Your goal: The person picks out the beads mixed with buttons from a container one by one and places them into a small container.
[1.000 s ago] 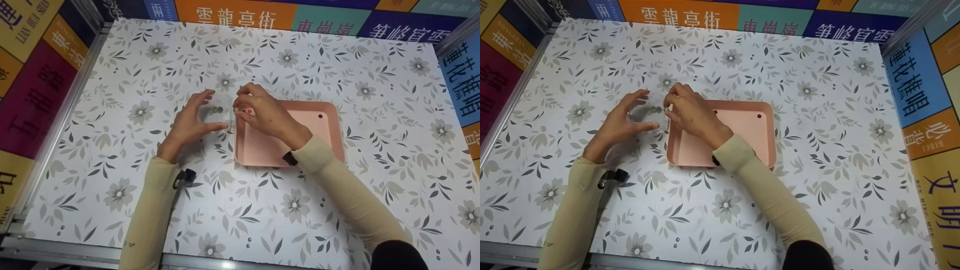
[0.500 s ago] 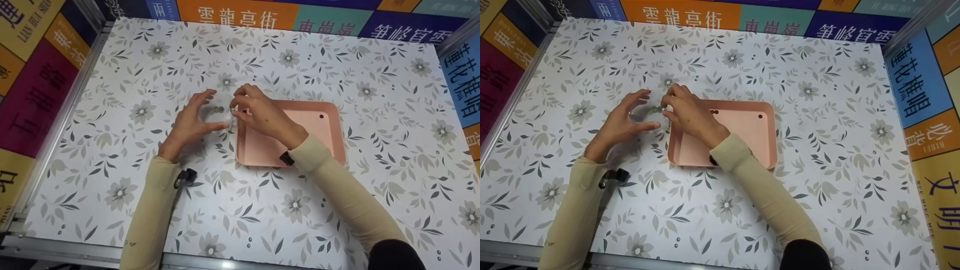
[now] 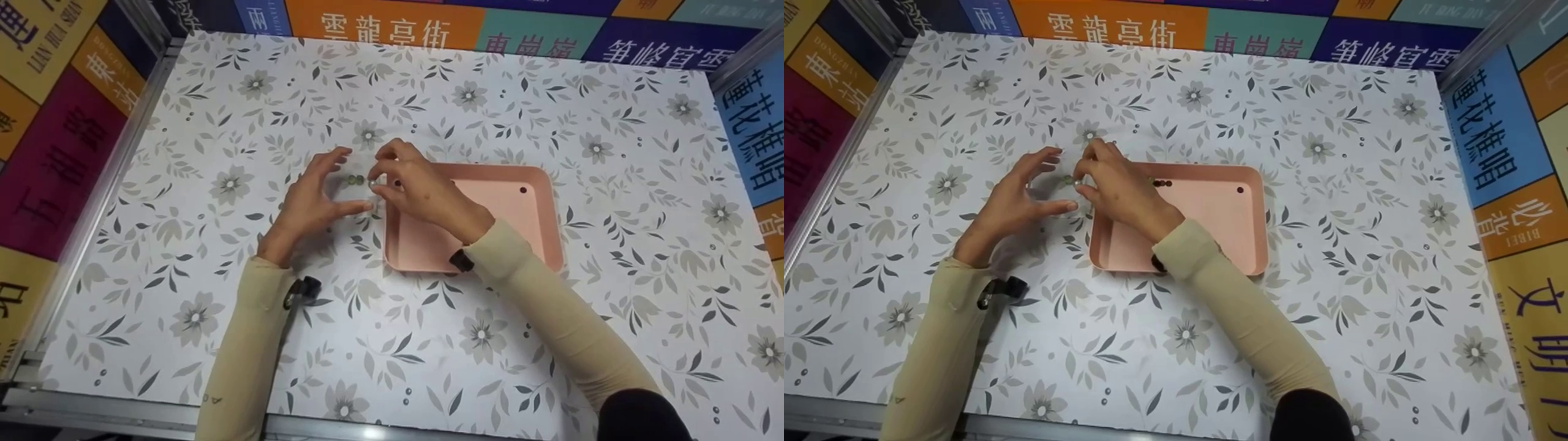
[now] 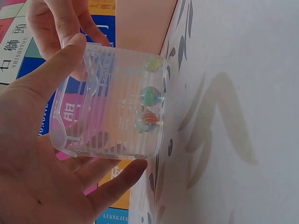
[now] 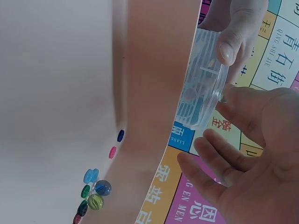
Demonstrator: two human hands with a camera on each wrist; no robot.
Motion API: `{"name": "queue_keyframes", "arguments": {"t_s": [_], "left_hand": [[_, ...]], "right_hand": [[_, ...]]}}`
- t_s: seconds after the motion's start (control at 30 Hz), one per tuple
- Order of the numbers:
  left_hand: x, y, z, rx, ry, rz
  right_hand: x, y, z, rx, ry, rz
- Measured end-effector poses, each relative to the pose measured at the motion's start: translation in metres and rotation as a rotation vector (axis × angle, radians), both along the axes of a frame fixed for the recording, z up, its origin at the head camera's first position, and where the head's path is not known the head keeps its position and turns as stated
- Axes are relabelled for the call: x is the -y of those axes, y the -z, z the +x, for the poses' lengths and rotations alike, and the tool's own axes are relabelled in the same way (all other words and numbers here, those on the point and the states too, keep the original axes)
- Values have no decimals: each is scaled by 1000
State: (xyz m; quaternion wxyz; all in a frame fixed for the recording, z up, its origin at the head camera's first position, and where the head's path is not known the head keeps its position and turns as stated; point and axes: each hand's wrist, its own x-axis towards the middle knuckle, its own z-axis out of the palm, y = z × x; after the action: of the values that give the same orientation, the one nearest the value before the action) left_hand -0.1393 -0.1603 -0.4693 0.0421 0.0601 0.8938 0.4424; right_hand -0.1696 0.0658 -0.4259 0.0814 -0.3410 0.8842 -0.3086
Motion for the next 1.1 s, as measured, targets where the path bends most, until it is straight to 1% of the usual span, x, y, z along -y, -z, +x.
{"name": "queue_keyframes", "arguments": {"t_s": [0.27,0.5,0.77,0.93,1.1], "left_hand": [[0,1,1,15,-7,-3],[0,1,1,6,-1,-16],[0,2,0,-18,11,-8],[0,2,0,-15,6,-12],[-1,2,0,-19,7,-14]], "right_hand": [[0,2,0,18,9,14],[0,2,0,14,17,28],[0,0,1,27,19,33],[-1,-1,2,24,26,46],[-2,0,2,13,19,36]]}}
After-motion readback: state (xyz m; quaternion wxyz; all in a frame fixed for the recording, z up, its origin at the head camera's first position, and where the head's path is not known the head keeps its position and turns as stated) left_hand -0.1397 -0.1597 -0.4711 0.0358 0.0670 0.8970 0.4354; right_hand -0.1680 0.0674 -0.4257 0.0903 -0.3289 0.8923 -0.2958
